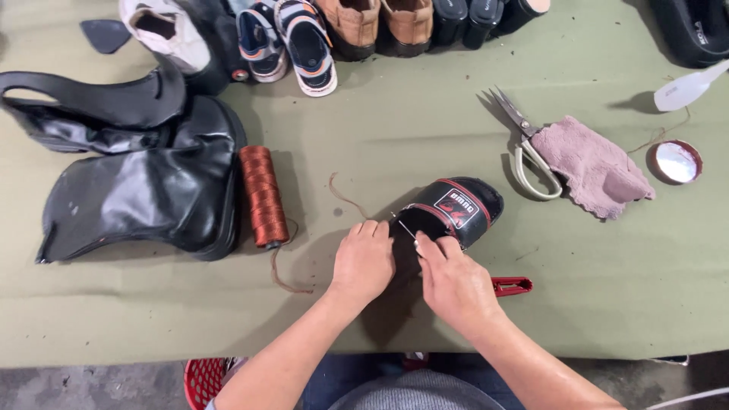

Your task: The person uses a stitching awl to puncture holes along the edge of a black slip-on shoe and pulls a thick orange thread through the holes to sew the shoe. The person repeatedly inserts the awl, pulls the thread, and tightens the stitches along the shoe's opening.

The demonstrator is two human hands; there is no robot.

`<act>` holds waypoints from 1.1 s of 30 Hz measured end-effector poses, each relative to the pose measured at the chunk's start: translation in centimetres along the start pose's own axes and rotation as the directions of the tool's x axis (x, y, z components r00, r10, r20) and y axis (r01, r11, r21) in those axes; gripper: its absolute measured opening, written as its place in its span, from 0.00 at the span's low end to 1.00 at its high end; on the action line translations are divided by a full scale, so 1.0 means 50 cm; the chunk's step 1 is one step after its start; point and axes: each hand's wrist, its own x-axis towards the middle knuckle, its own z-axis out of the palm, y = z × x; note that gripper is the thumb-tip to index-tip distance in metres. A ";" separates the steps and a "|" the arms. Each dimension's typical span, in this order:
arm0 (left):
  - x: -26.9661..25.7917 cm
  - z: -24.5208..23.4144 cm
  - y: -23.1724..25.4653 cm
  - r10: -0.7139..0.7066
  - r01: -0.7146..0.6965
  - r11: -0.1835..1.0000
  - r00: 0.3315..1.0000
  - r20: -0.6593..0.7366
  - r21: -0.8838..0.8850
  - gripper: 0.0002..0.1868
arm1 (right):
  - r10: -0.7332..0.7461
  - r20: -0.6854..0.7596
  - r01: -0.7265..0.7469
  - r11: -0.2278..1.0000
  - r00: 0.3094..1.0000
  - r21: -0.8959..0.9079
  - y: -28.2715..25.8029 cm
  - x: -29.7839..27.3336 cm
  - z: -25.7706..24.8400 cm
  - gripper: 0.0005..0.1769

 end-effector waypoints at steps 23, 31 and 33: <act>0.045 -0.105 -0.052 0.016 0.482 0.369 0.852 0.523 -0.795 0.15 | 0.009 0.131 -0.049 0.951 0.991 0.307 0.032 -0.074 -0.044 0.29; 0.053 -0.107 -0.036 -0.349 0.444 0.337 0.878 0.328 -0.830 0.08 | 0.040 0.110 -0.074 0.944 0.993 0.323 0.037 -0.084 -0.025 0.34; 0.045 -0.060 -0.051 -0.321 0.316 0.273 0.920 0.223 -0.909 0.08 | 0.056 0.136 -0.100 0.933 0.989 0.346 0.035 -0.083 -0.027 0.35</act>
